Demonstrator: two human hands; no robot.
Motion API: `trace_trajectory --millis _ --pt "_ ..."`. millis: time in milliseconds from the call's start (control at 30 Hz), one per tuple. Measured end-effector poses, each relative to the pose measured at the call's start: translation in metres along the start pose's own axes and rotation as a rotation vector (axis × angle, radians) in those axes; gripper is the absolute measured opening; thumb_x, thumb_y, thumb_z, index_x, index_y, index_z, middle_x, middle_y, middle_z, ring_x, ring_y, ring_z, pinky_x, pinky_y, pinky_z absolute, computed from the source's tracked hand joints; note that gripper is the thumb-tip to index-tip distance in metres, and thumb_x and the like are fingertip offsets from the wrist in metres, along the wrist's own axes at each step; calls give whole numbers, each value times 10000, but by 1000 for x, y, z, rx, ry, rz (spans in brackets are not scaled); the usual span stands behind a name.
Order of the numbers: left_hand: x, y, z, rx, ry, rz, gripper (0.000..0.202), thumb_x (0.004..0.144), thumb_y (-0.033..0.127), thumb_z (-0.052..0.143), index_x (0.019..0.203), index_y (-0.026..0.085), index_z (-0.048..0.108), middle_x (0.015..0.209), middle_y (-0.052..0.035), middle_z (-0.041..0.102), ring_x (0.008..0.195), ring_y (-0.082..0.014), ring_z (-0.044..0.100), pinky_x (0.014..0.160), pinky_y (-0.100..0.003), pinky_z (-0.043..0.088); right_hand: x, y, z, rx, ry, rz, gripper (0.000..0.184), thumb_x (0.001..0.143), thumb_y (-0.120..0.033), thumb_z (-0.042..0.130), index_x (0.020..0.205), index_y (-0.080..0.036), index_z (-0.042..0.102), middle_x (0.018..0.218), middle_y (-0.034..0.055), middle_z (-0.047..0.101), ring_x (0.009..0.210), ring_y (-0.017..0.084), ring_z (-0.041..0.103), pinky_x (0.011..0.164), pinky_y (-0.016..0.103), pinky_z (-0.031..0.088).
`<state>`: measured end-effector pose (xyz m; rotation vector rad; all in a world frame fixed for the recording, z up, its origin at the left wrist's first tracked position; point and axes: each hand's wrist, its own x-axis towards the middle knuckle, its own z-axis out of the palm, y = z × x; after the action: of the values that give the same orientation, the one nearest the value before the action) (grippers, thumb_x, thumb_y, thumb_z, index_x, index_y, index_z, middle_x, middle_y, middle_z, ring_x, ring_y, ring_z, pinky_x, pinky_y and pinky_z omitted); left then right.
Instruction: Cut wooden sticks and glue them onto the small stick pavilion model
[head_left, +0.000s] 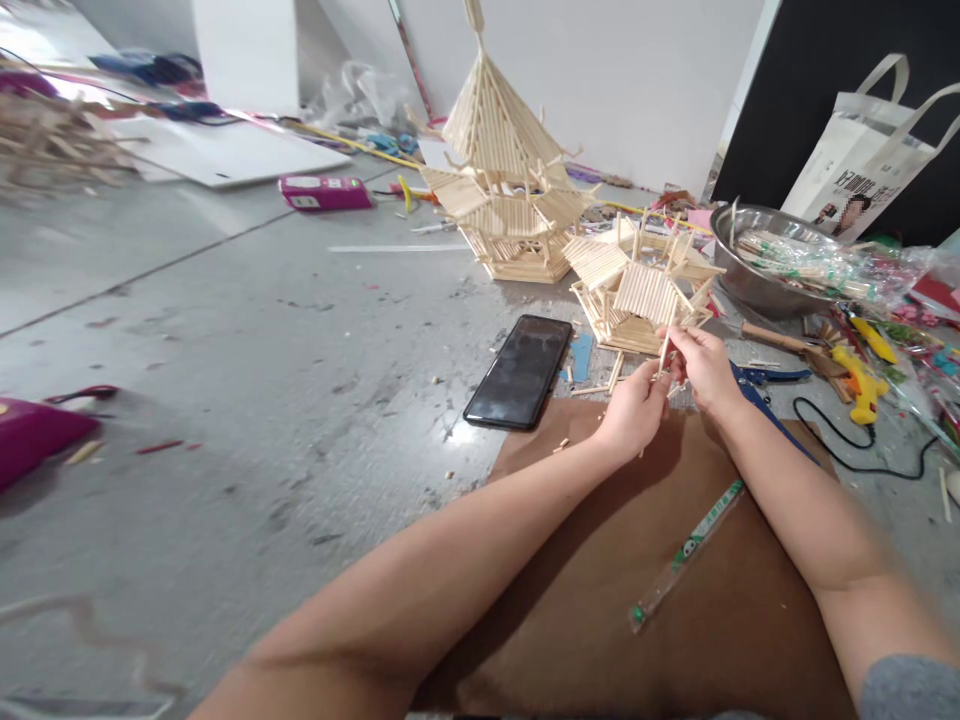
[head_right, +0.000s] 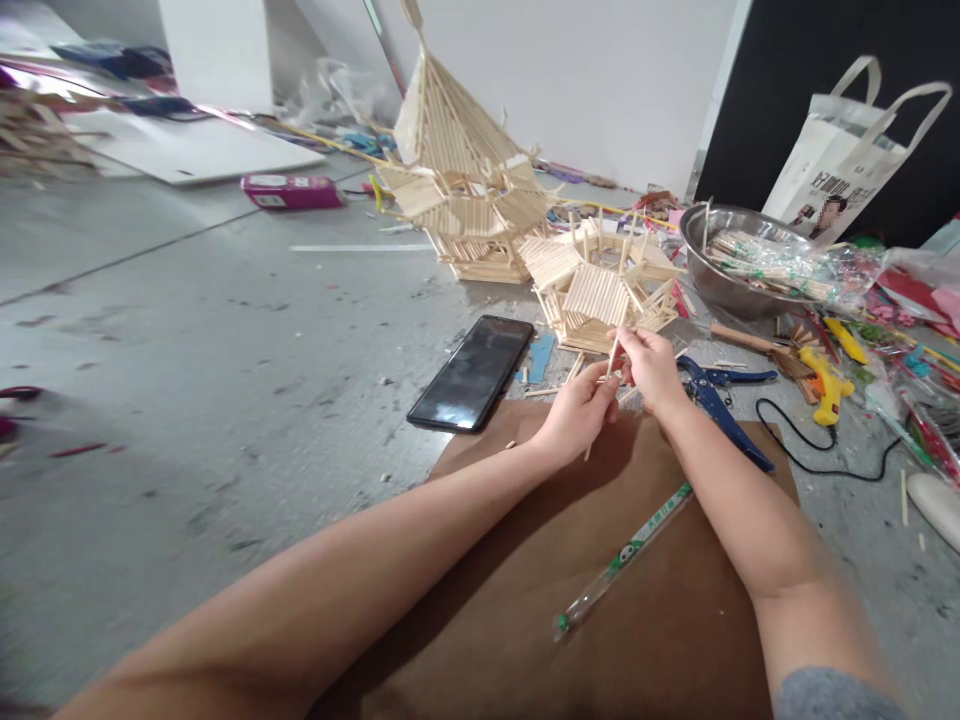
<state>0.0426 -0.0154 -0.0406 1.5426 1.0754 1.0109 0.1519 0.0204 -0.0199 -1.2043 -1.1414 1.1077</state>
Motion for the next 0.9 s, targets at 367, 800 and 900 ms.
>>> trace_trajectory --millis 367,800,900 --pt "4 2 -2 17 -11 -9 262 819 286 391 965 145 557 473 38 492 417 -76 415 473 -188 327 -2 -1 1 13 23 79 253 628 -353 570 748 -146 650 581 -23 554 385 44 381 354 201 239" --pt "5 2 -2 -5 -11 -9 245 820 303 396 917 151 561 471 38 492 409 -72 405 448 -181 314 -3 -7 2 48 12 145 213 672 -290 531 764 -133 643 615 0 606 329 34 353 336 203 215" --pt "5 0 -2 -3 -18 -10 255 825 318 388 927 158 559 480 37 491 416 -77 419 445 -182 317 -3 -8 3 81 9 178 175 697 -272 521 728 -132 621 593 -4 601 299 31 352 318 199 216"
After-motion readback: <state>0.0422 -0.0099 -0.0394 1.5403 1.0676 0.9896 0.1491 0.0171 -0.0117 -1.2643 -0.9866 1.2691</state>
